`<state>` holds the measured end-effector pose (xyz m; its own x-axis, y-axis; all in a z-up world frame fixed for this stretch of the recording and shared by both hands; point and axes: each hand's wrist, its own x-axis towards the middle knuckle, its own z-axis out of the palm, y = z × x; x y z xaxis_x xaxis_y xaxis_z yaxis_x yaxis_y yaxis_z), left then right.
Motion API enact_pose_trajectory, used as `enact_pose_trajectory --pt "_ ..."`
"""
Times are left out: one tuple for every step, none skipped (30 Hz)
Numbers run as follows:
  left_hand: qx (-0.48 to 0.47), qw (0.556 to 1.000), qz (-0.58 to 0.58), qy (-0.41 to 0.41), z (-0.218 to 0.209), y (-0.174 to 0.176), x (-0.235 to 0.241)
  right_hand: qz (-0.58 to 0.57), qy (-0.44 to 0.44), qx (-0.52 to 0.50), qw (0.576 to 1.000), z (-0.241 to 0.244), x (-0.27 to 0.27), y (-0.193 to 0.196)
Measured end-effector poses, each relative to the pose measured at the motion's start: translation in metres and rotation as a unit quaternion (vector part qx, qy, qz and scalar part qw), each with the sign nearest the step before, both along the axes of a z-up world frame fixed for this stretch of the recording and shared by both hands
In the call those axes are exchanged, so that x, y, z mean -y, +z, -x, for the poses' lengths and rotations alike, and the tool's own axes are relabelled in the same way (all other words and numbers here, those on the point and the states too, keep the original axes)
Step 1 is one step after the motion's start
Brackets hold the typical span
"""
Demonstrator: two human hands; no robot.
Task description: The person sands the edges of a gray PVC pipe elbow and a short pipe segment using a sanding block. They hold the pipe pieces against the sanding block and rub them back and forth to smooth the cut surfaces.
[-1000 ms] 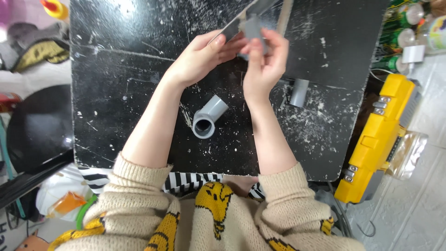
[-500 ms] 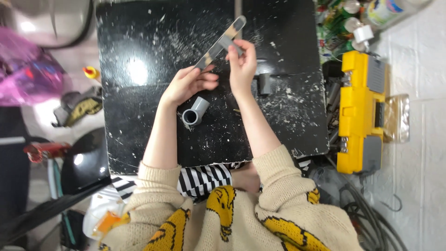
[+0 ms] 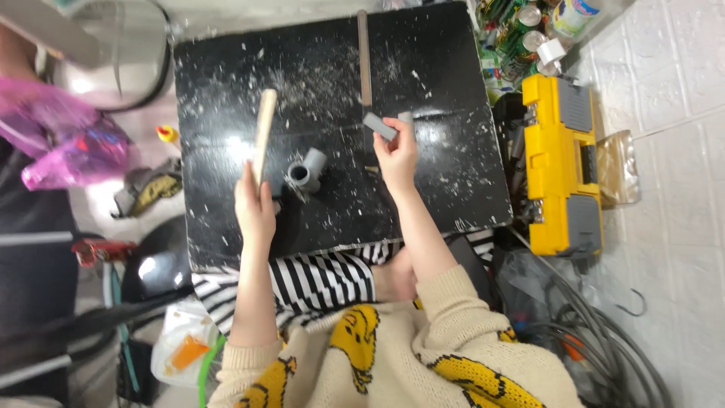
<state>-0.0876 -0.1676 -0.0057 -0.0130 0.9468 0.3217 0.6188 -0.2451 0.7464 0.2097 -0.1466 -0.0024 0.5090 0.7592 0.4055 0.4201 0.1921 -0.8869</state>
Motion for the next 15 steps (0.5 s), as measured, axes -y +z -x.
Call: enact_pose_trajectory --pt "0.003 1.0 0.003 0.005 0.002 -0.006 0.013 0.003 0.005 0.003 1.0 0.002 0.006 -0.002" --pt "0.01 0.999 -0.052 0.01 0.004 -0.012 0.026 0.008 0.017 0.013 1.0 0.004 0.013 -0.004" --pt "0.015 0.994 -0.108 0.014 0.007 -0.017 0.036 0.01 0.029 0.021 0.999 0.007 0.018 -0.006" --pt "0.016 0.994 -0.108 0.018 0.005 -0.027 0.042 0.011 0.033 0.023 0.999 0.007 0.021 -0.011" --pt "0.007 0.989 -0.149 0.002 0.003 -0.039 0.051 0.018 0.04 0.028 0.999 0.007 0.026 -0.018" --pt "-0.002 0.982 -0.189 -0.014 0.001 -0.05 0.059 0.026 0.047 0.033 0.998 0.007 0.031 -0.025" --pt "0.0 0.982 -0.187 -0.012 -0.009 -0.04 0.061 0.027 0.049 0.035 0.998 0.007 0.035 -0.014" --pt "-0.036 0.982 -0.174 -0.066 -0.019 -0.029 0.061 0.043 0.061 -0.011 0.997 0.007 0.037 -0.004" --pt "-0.071 0.977 -0.158 -0.121 -0.029 -0.019 0.062 0.059 0.071 -0.057 0.994 0.007 0.04 0.007" --pt "-0.068 0.978 -0.155 -0.12 -0.036 -0.011 0.057 0.063 0.071 -0.054 0.994 0.005 0.038 0.007" --pt "-0.081 0.974 -0.167 -0.128 -0.044 -0.004 0.053 0.05 0.068 -0.086 0.993 0.002 0.039 0.006" --pt "-0.095 0.97 -0.179 -0.136 -0.051 0.002 0.05 0.038 0.064 -0.118 0.99 0.001 0.038 0.005" --pt "-0.089 0.972 -0.173 -0.133 -0.059 0.012 0.053 0.045 0.066 -0.113 0.99 -0.002 0.04 0.001" --pt "-0.061 0.981 -0.136 -0.125 -0.066 0.022 0.055 0.032 0.064 -0.152 0.986 -0.005 0.04 -0.003" --pt "-0.035 0.987 -0.104 -0.116 -0.072 0.034 0.052 0.015 0.061 -0.193 0.979 -0.006 0.037 -0.005"
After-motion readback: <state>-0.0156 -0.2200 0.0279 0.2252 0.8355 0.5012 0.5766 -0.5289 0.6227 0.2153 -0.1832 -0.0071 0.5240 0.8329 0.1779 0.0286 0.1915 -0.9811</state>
